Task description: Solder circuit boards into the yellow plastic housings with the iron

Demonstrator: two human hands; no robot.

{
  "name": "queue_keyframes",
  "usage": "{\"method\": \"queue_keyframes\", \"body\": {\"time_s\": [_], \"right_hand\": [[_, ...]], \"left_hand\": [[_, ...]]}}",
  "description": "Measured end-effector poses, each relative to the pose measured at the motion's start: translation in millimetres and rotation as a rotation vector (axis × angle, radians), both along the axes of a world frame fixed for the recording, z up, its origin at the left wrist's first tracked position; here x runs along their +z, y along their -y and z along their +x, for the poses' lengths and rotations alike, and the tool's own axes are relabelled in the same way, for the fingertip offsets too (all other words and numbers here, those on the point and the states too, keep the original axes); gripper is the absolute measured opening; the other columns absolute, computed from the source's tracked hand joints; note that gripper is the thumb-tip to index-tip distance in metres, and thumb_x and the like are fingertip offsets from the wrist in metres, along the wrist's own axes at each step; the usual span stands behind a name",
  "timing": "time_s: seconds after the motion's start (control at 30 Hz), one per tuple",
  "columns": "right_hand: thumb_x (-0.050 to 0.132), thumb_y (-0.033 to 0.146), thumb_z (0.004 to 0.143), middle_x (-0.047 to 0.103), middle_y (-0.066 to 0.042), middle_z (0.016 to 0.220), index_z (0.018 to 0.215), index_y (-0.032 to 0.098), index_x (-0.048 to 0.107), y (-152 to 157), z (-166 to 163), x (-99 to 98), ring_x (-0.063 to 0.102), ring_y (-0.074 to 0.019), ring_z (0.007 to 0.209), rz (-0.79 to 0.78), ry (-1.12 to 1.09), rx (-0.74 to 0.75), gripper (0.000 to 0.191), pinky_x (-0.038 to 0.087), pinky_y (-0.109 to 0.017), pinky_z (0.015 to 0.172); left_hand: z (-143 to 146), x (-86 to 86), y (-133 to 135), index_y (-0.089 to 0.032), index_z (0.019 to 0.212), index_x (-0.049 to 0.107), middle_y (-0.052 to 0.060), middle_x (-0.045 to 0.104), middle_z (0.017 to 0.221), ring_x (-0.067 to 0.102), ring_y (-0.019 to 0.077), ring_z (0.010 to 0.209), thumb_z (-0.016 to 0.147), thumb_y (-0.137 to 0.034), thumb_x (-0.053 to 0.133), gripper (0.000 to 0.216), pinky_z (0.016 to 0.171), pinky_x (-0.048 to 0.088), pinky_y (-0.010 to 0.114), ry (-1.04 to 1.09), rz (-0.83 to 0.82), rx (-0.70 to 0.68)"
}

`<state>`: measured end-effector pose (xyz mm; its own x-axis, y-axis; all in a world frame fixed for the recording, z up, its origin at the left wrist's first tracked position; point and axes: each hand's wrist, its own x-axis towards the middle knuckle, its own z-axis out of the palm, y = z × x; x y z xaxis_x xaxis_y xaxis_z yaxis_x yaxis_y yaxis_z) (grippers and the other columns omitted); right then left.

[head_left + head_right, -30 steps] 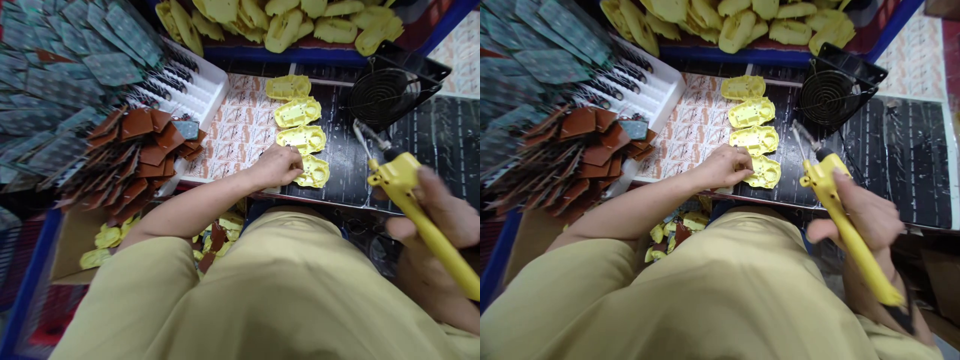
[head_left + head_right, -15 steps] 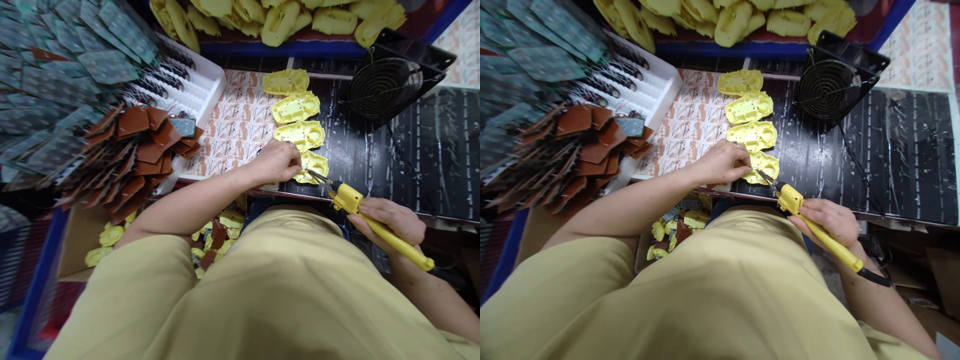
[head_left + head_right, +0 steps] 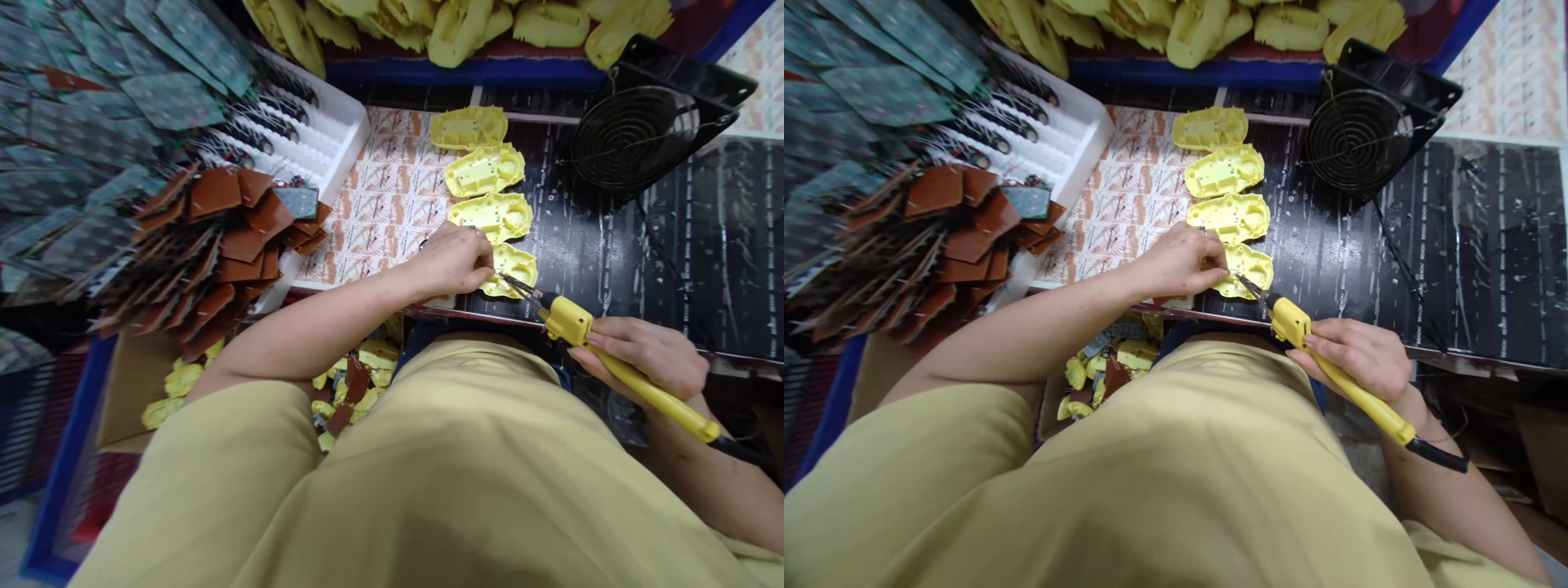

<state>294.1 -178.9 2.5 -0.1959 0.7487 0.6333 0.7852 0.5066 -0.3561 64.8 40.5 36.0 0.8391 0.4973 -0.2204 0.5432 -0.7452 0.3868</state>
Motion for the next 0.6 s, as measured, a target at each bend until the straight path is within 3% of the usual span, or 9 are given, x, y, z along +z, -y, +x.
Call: {"method": "queue_keyframes", "body": {"time_s": [0.27,0.43,0.53,0.6], "right_hand": [[0.089,0.017,0.090,0.081,0.003,0.084,0.103,0.027,0.072,-3.9,0.4,1.4,0.079,-0.0159,0.071,0.006,-0.025,0.029,0.023,0.063,-0.023,0.061],[0.077,0.028,0.102,0.080,0.001,0.083,0.098,0.027,0.071,1.9,3.8,-4.1,0.080,-0.0165,0.072,0.043,-0.113,-0.090,0.007,0.067,-0.025,0.064],[0.083,0.026,0.097,0.080,0.002,0.081,0.100,0.028,0.073,5.1,2.5,-4.9,0.079,-0.0170,0.068,0.080,-0.098,-0.101,0.010,0.067,-0.025,0.059],[0.087,0.027,0.093,0.083,0.000,0.088,0.112,0.027,0.077,9.0,0.7,-5.8,0.080,-0.0193,0.069,0.074,-0.101,-0.187,0.022,0.068,-0.028,0.061]], "left_hand": [[-2.6,-5.7,-2.1,-0.019,0.090,0.083,0.007,0.085,0.096,0.077,0.0242,0.094,0.087,-0.017,0.065,0.018,0.095,0.053,0.040,0.045,0.017,-0.003],[-3.1,-7.1,-2.4,-0.019,0.089,0.083,0.007,0.085,0.095,0.077,0.0241,0.093,0.087,-0.017,0.065,0.018,0.093,0.054,0.039,0.059,0.011,0.001],[-2.5,-5.0,-1.6,-0.019,0.090,0.083,0.008,0.085,0.096,0.077,0.0248,0.094,0.087,-0.017,0.065,0.019,0.094,0.055,0.040,0.043,0.014,0.004],[-1.6,-3.4,-1.0,-0.018,0.092,0.084,0.009,0.085,0.098,0.078,0.0258,0.096,0.088,-0.017,0.065,0.020,0.094,0.055,0.040,0.023,0.013,0.009]]}}
